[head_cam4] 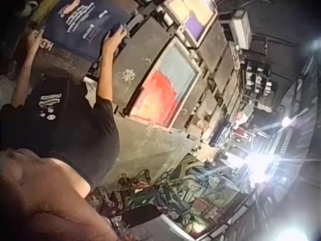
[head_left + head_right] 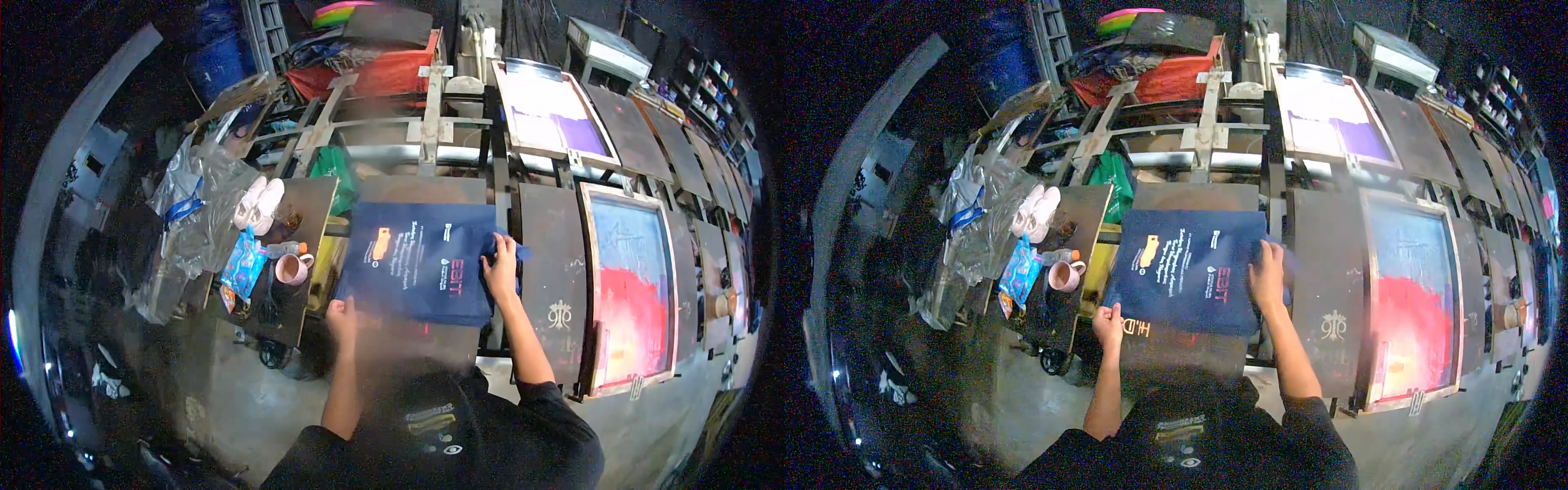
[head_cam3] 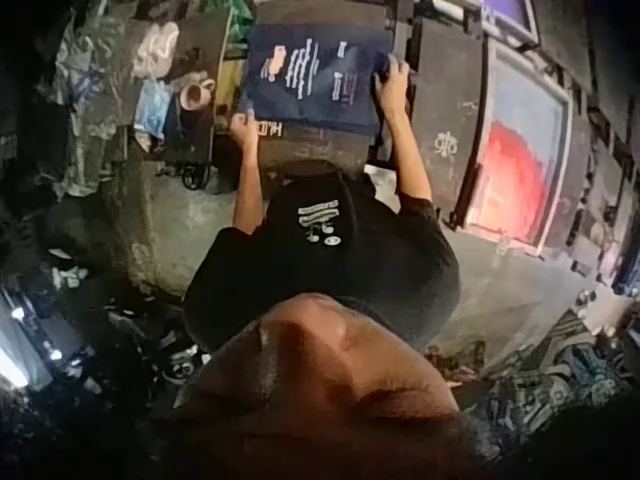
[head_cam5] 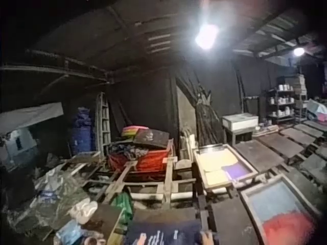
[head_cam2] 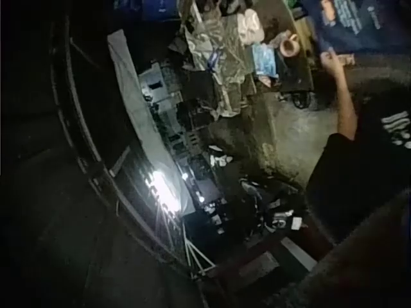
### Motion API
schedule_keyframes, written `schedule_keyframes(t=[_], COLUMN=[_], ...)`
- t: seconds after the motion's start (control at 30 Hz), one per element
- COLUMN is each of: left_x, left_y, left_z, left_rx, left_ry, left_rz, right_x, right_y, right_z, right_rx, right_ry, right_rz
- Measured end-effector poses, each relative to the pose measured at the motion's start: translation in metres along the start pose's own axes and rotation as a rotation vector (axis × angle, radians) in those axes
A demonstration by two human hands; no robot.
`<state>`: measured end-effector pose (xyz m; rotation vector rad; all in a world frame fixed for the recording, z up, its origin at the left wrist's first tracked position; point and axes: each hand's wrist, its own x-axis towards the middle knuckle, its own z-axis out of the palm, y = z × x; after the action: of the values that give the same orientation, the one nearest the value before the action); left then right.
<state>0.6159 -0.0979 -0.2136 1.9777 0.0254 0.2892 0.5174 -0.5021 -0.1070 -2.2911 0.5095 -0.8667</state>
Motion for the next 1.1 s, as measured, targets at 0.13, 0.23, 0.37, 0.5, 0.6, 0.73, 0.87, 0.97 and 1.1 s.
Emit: schedule_keyframes(t=[0.13,0.23,0.37,0.5,0.6,0.73,0.87,0.97,1.1], left_x=[0.004,0.002,-0.006,-0.011,-0.022,-0.037,-0.047,-0.045,-0.048], left_y=[0.025,0.035,0.088,0.131,0.168,0.163,0.163,0.160,0.162], left_z=[0.004,-0.005,-0.001,0.018,0.057,0.095,0.104,0.105,0.112], left_rx=[0.095,0.159,0.422,0.341,0.326,0.440,0.605,0.592,0.658], left_ry=[-0.001,0.028,0.166,0.158,-0.229,-0.639,-0.709,-0.716,-0.704], left_rz=[-0.139,-0.185,-0.122,0.337,0.610,0.534,0.493,0.500,0.566], right_x=[-0.002,0.001,0.008,0.007,-0.002,-0.005,-0.018,-0.024,-0.052], right_y=[0.003,-0.013,-0.020,-0.022,-0.023,-0.036,-0.028,-0.026,0.043], right_z=[0.004,-0.005,-0.022,-0.020,-0.021,-0.040,-0.075,-0.091,-0.076], right_rx=[-0.049,-0.092,-0.105,-0.062,-0.055,0.157,0.114,0.090,-0.003], right_ry=[-0.028,-0.092,-0.156,-0.217,-0.228,-0.097,0.392,0.771,0.206], right_rz=[0.037,0.052,0.085,0.027,-0.003,-0.002,0.075,0.190,0.347])
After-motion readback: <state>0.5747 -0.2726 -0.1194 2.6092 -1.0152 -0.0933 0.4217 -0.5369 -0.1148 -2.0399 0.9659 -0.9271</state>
